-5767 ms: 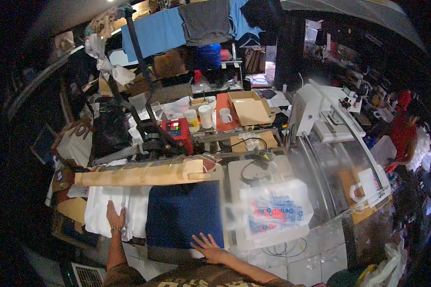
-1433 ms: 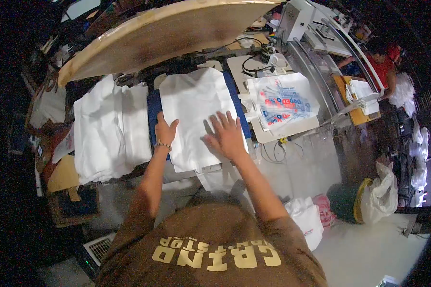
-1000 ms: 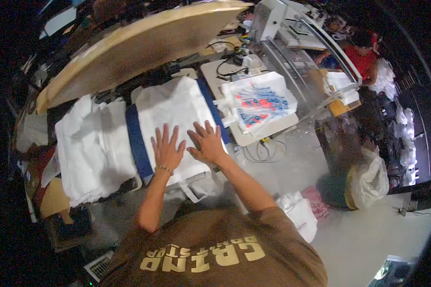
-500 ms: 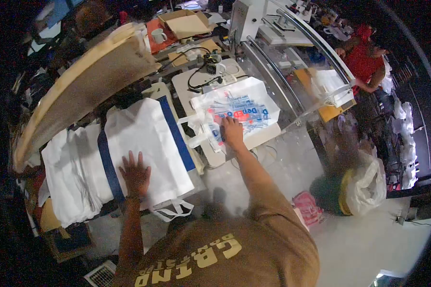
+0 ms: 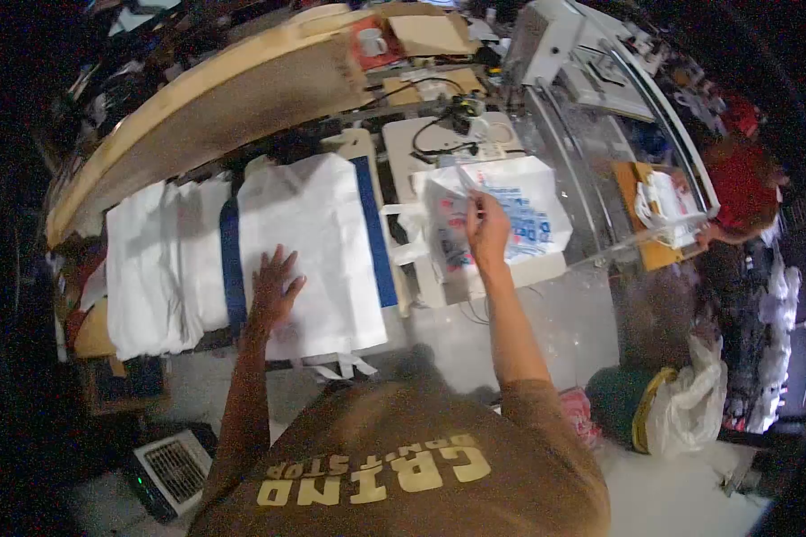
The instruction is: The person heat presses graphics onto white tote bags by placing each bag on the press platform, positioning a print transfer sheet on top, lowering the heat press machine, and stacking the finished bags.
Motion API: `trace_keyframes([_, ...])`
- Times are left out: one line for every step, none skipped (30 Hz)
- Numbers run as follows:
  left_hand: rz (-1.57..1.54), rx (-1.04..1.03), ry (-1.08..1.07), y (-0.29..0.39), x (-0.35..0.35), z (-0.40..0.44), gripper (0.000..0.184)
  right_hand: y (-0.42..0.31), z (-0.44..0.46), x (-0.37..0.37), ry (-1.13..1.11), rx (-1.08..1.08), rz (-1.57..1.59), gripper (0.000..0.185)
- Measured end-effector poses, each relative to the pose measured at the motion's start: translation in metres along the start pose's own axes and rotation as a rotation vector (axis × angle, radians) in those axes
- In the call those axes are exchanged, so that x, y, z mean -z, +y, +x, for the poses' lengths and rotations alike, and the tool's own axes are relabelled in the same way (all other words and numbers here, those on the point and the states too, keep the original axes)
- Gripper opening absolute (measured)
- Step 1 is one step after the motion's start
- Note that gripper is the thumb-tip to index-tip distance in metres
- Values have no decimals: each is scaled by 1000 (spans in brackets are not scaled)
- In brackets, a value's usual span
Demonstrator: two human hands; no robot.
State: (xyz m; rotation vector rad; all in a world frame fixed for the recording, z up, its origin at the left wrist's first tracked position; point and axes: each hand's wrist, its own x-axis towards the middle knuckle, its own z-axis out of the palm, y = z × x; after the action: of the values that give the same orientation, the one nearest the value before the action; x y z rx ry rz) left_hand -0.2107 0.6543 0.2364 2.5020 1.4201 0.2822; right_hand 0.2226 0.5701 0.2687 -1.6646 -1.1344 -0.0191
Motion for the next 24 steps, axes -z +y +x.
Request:
trace_keyframes([-76, -24, 41, -6, 1, 3, 66, -41, -6, -13, -68, 130, 25, 14])
trace_keyframes([-69, -9, 42, -7, 8, 8, 66, -78, -19, -31, -131, 259, 47, 17])
trace_keyframes([-414, 28, 83, -4, 18, 15, 67, -108, -36, -51, -348, 276, -22, 24])
trace_keyframes([-760, 59, 128, 0, 28, 21, 68, -131, -55, -79, -499, 344, -97, 26])
trace_keyframes([-756, 61, 132, 8, 40, 25, 68, -159, -78, -105, -432, 420, 36, 26])
trace_keyframes([-943, 265, 82, 19, 52, 27, 68, -174, -102, -136, -501, 390, 52, 26])
trace_keyframes([-1126, 471, 29, 22, 60, 26, 67, -177, -121, -159, -569, 362, 66, 27])
trace_keyframes([-1257, 308, 93, -6, 40, 23, 54, -179, -131, -166, -570, 365, 67, 27])
trace_keyframes([-1257, 310, 96, -25, 27, 25, 54, -183, -140, -171, -621, 337, 88, 32])
trace_keyframes([-954, 257, 199, -41, 17, 30, 50, -188, -147, -175, -673, 307, 110, 37])
trace_keyframes([-650, 201, 293, -53, 9, 34, 48, -194, -146, -170, -675, 309, 110, 37])
trace_keyframes([-730, 220, 337, -59, 3, 36, 46, -200, -139, -153, -588, 391, -9, 44])
trace_keyframes([-734, 219, 335, -61, 6, 33, 46, -201, -136, -140, -500, 468, -130, 52])
trace_keyframes([-648, 223, 353, -61, 14, 30, 43, -189, -143, -143, -487, 410, -243, 63])
trace_keyframes([-561, 223, 370, -63, 21, 29, 41, -186, -146, -141, -486, 365, -366, 61])
trace_keyframes([-565, 213, 365, -65, 28, 26, 41, -181, -148, -140, -496, 386, -369, 59])
trace_keyframes([-530, 210, 324, -69, 34, 24, 42, -178, -151, -141, -504, 405, -371, 57])
trace_keyframes([-495, 207, 280, -66, 49, 21, 45, -181, -154, -141, -497, 395, -377, 57])
trace_keyframes([-496, 193, 273, -64, 66, 21, 45, -183, -156, -143, -524, 401, -408, 55])
trace_keyframes([-528, 70, 161, -45, 104, 18, 49, -185, -157, -144, -550, 406, -439, 53])
trace_keyframes([-557, -51, 47, -22, 149, 14, 53, -186, -158, -144, -542, 394, -445, 53])
trace_keyframes([-630, -200, -96, 6, 206, 9, 60, -187, -159, -145, -531, 394, -444, 52])
trace_keyframes([-610, -388, -134, 40, 266, -1, 57, -186, -160, -144, -523, 397, -442, 52])
trace_keyframes([-493, -759, -70, 59, 322, 0, 52, -186, -160, -144, -518, 394, -447, 52])
